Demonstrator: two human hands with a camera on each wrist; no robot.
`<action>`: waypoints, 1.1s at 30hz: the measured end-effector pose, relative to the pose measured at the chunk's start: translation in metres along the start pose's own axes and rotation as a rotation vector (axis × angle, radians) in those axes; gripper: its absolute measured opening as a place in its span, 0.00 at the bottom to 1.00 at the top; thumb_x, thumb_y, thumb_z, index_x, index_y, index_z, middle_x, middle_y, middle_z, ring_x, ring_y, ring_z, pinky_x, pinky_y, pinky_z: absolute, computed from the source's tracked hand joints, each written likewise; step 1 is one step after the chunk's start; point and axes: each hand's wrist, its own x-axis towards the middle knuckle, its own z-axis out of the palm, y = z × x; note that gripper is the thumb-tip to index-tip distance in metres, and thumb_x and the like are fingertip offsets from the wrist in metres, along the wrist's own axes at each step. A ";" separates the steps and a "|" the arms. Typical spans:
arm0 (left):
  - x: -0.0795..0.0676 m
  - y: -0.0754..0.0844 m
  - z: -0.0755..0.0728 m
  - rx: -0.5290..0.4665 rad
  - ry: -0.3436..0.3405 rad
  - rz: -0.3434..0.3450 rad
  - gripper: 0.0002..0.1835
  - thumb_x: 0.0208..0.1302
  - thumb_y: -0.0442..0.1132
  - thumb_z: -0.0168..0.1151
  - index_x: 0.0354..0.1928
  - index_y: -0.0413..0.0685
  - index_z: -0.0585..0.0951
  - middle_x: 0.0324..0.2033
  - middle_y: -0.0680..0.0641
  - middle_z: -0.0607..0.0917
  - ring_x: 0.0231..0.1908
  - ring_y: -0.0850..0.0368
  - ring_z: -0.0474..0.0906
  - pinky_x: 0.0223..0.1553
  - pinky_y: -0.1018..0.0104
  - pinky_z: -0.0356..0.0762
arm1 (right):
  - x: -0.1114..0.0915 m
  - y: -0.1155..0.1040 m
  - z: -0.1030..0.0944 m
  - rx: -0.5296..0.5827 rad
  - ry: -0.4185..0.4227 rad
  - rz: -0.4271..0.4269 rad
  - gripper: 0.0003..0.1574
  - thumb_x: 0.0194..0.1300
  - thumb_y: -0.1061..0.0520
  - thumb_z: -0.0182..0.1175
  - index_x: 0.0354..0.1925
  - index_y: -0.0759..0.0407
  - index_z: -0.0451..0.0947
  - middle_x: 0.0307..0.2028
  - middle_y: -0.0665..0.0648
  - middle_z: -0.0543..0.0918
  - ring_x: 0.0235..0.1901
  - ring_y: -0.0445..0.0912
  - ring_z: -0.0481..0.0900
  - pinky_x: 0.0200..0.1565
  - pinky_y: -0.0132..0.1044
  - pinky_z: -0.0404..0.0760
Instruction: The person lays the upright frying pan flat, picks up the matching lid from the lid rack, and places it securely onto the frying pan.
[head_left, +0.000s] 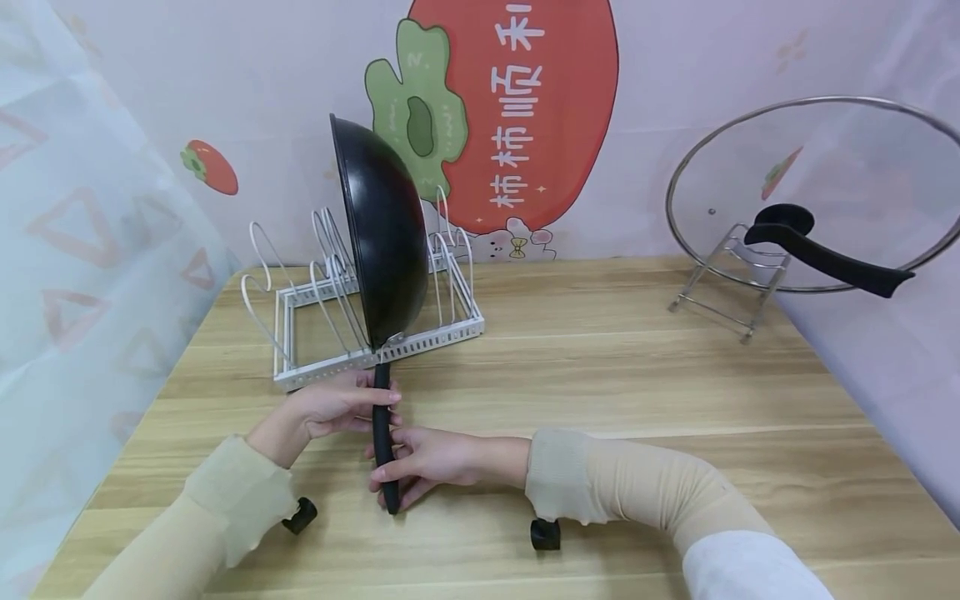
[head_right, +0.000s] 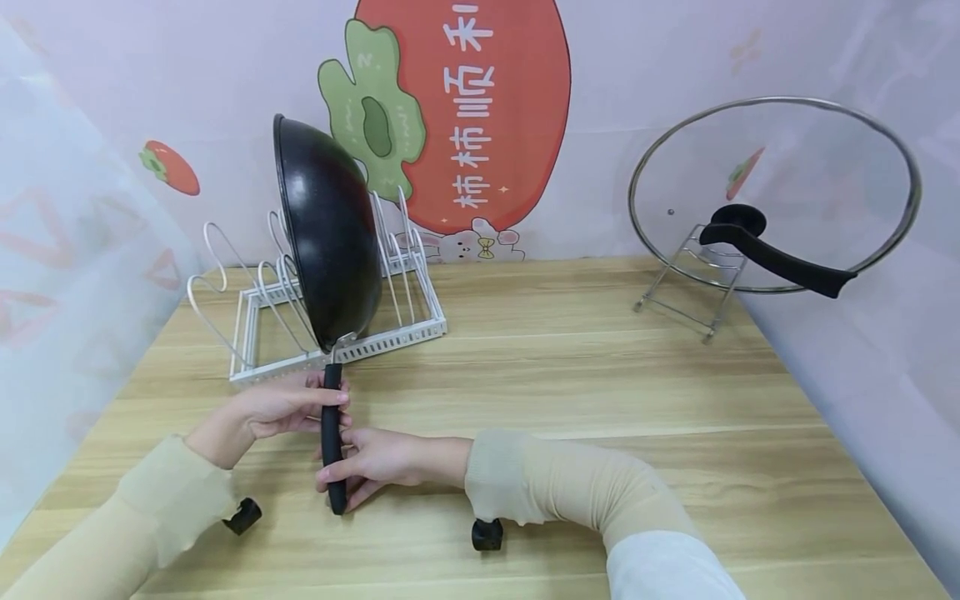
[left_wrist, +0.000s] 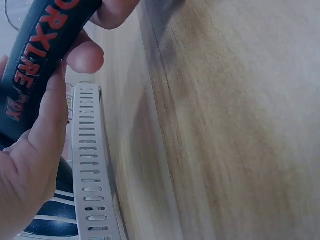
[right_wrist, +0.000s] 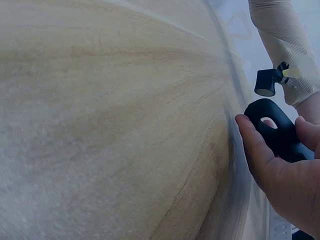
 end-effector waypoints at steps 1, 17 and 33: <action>0.000 0.001 0.000 0.003 -0.006 0.004 0.08 0.70 0.36 0.60 0.45 0.42 0.73 0.35 0.45 0.85 0.42 0.55 0.86 0.52 0.57 0.82 | 0.000 -0.001 0.000 -0.003 0.003 -0.001 0.21 0.77 0.66 0.54 0.64 0.67 0.65 0.42 0.60 0.86 0.40 0.52 0.86 0.44 0.46 0.87; 0.001 0.006 0.001 0.040 -0.090 0.042 0.12 0.68 0.33 0.59 0.47 0.38 0.68 0.34 0.47 0.83 0.40 0.57 0.84 0.51 0.59 0.81 | -0.002 -0.006 0.000 -0.008 0.009 0.035 0.14 0.77 0.67 0.53 0.57 0.66 0.65 0.36 0.58 0.82 0.49 0.66 0.84 0.47 0.51 0.86; -0.003 0.007 0.007 0.039 -0.080 0.067 0.05 0.68 0.33 0.59 0.42 0.43 0.72 0.34 0.47 0.83 0.39 0.56 0.84 0.51 0.58 0.80 | -0.008 -0.009 -0.001 -0.048 0.005 0.033 0.12 0.77 0.67 0.55 0.55 0.67 0.67 0.36 0.58 0.83 0.46 0.61 0.86 0.43 0.50 0.87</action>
